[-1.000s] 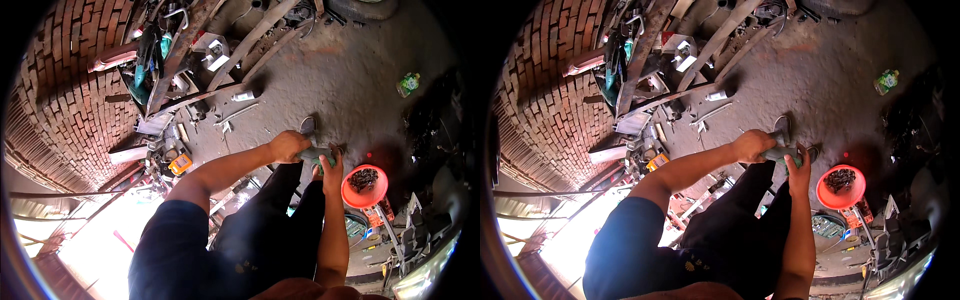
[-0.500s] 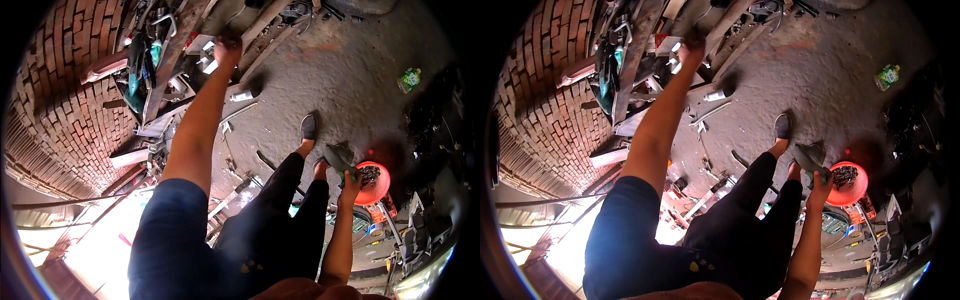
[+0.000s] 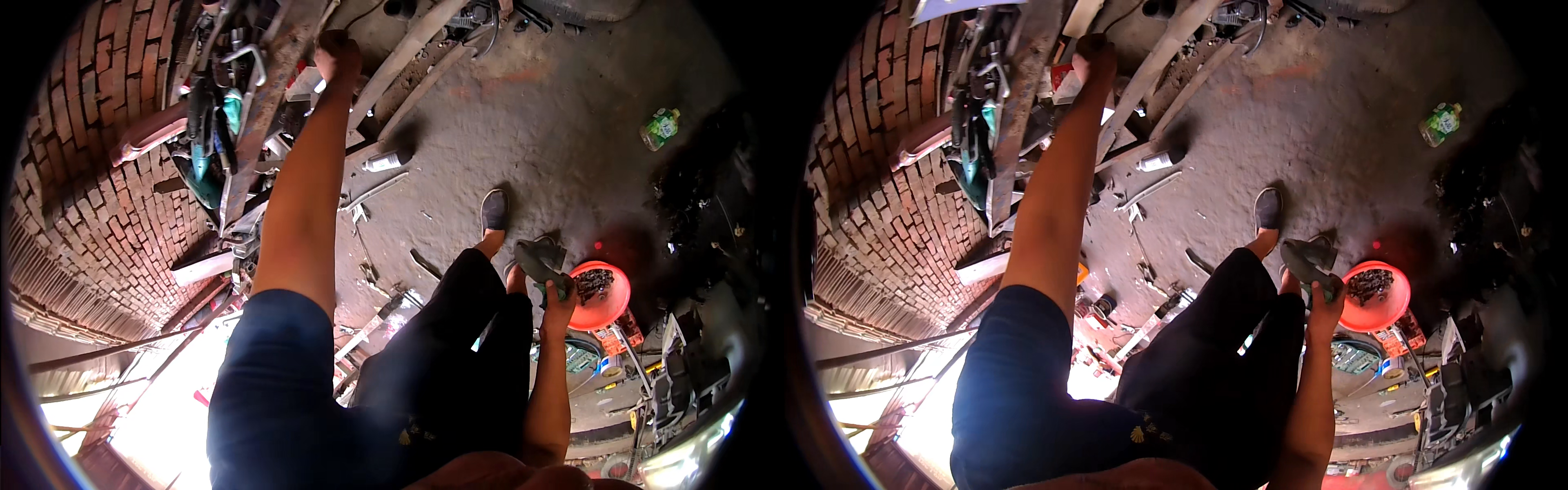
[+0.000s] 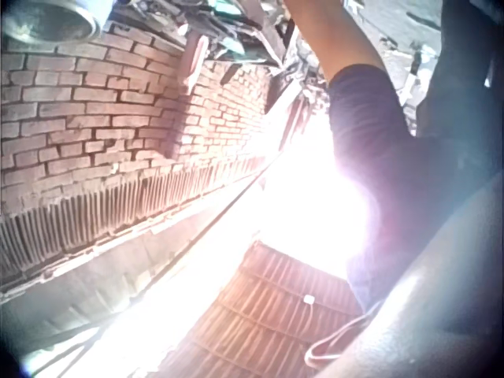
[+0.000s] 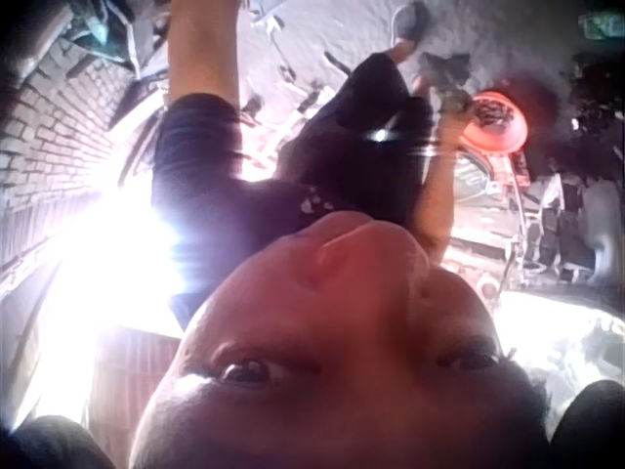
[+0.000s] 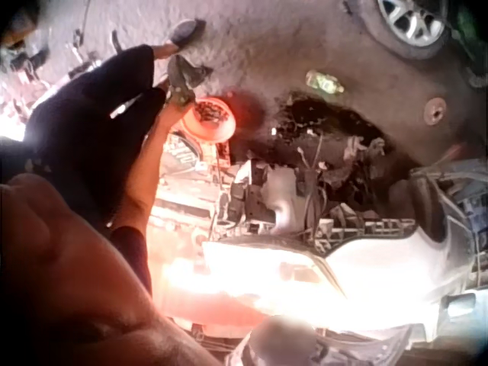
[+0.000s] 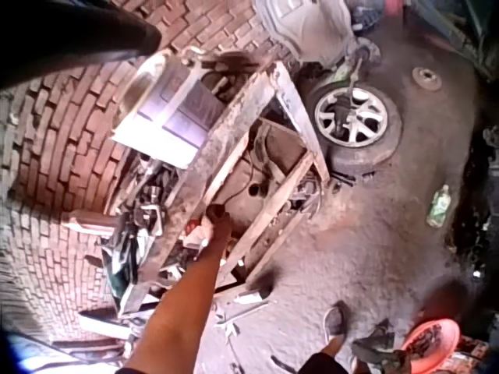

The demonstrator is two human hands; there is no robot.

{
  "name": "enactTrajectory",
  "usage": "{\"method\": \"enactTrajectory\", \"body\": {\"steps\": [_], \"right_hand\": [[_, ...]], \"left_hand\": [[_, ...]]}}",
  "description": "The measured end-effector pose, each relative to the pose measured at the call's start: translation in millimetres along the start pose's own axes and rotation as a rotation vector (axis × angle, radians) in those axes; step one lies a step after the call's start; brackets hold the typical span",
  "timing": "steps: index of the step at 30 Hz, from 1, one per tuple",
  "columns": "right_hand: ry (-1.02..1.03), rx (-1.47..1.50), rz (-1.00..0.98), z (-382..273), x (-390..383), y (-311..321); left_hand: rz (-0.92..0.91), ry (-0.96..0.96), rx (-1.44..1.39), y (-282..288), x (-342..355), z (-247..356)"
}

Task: The person removes a bolt from a car engine bay, wipes it with a cloth, and handles various hoses and metal components.

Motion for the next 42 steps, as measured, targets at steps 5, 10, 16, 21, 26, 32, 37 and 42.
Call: {"method": "enactTrajectory", "body": {"steps": [5, 10, 16, 21, 26, 32, 37, 42], "right_hand": [[0.091, 0.089, 0.008, -31, -23, 1], [0.088, 0.184, -0.026, -99, -76, 30], [0.148, 0.281, -0.142, -134, -122, 105], [-0.048, 0.659, -0.235, -159, -180, 145], [-0.051, 0.92, -0.37, -161, -203, 167], [0.064, 0.908, -0.66, -236, -231, 177], [0.12, 0.984, -0.859, -302, -250, 168], [0.169, 1.184, -1.046, -345, -276, 155]], "left_hand": [[0.186, 0.782, -1.154, 82, -67, 81], [-0.187, 1.146, -1.406, 180, -170, 134], [-0.541, 1.324, -1.425, 305, -290, 211], [-0.775, 1.196, -1.438, 402, -331, 287], [-1.007, 1.008, -1.52, 470, -352, 364], [-1.151, 0.91, -1.627, 507, -371, 418], [-1.249, 0.85, -1.601, 529, -382, 436], [-1.337, 0.723, -1.398, 549, -386, 431]]}}
Point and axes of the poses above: each hand's wrist, its own x-axis towards the middle knuckle, its own y-axis out of the back of the hand, z = x × y, the point moved 3 cm from there along x, towards the middle knuckle, and after that the axes turned 7 degrees about z, right-handed, at the moved point
